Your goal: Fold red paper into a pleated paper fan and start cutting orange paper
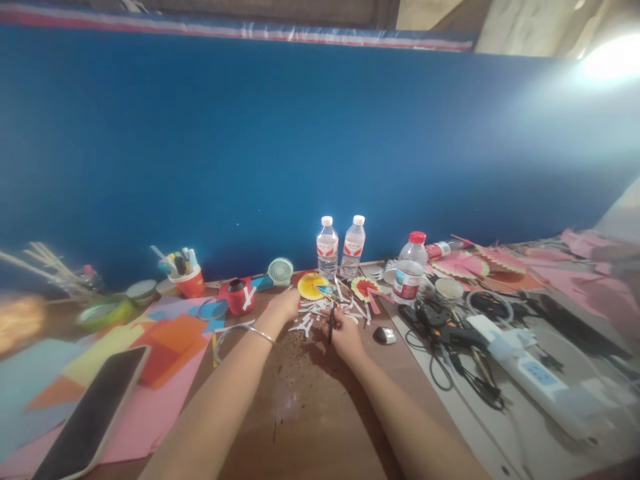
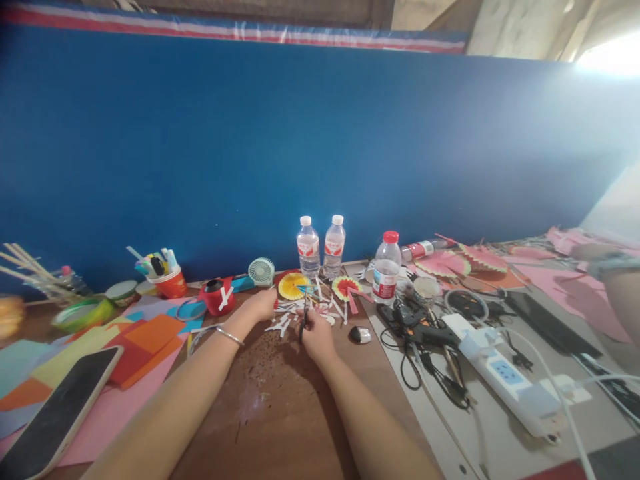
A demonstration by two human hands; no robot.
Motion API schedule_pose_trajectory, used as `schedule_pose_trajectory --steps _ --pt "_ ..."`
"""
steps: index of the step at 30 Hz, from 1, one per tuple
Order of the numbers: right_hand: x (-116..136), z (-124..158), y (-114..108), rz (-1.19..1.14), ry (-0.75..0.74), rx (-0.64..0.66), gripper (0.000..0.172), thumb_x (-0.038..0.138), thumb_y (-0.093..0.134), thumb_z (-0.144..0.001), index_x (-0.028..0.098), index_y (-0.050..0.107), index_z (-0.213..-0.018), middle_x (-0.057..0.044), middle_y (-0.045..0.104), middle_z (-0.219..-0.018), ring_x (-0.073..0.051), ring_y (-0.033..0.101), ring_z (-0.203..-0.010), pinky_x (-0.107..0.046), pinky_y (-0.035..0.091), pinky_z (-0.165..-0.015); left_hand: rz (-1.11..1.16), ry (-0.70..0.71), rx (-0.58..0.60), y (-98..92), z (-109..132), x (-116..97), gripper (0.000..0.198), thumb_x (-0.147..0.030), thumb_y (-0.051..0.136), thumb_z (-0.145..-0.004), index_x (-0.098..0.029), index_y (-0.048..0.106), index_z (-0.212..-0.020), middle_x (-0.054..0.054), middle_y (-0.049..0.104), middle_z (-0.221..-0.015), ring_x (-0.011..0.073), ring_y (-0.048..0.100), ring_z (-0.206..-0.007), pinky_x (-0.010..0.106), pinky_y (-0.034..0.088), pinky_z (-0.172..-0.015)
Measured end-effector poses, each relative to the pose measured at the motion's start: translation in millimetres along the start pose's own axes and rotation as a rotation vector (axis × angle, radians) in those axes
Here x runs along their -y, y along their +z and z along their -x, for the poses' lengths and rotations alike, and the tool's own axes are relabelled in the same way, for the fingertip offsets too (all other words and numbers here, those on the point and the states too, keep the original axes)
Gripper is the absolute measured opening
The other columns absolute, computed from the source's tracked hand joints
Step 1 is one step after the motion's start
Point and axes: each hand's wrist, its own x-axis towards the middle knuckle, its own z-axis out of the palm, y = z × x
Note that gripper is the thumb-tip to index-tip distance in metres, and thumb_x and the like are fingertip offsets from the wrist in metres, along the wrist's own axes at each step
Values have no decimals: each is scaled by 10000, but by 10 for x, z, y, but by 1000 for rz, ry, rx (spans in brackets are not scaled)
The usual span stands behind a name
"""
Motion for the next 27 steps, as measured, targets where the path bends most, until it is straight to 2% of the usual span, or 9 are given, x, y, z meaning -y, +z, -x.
schedule_pose_trajectory --steps 6,11,15,20,27 --pt "-13 6 4 14 -11 7 350 232 525 -667 109 640 -973 -57 672 -767 -180 599 -655 -270 472 -622 -98 -60 86 61 -52 -16 306 -294 521 -832 -162 511 -1108 84 534 -1115 198 550 -956 378 473 -784" --pt "-17 16 -3 33 -26 -1 355 256 538 -670 121 642 -982 -61 672 -792 -190 602 -684 -277 475 -634 -136 -120 132 34 -89 74 320 -294 531 -826 -146 509 -1109 89 535 -1111 204 550 -960 384 471 -786" --pt "-19 16 -12 44 -45 6 344 278 561 -668 146 650 -973 -64 674 -828 -202 606 -740 -288 475 -679 -95 -126 174 -37 -43 203 306 -294 530 -827 -158 516 -1100 80 539 -1105 202 551 -957 377 472 -783" --pt "-38 13 -4 48 -51 21 350 271 561 -674 144 640 -990 -68 674 -824 -204 606 -723 -305 477 -676 -1 -87 228 -79 29 294 291 -305 509 -837 -150 526 -1083 68 551 -1088 198 560 -924 384 479 -770" --pt "-20 16 1 51 -56 20 325 278 561 -684 149 643 -971 -61 673 -811 -205 607 -731 -291 475 -666 6 -101 258 -23 -84 171 281 -301 504 -841 -166 525 -1086 70 544 -1102 194 556 -936 378 477 -778"
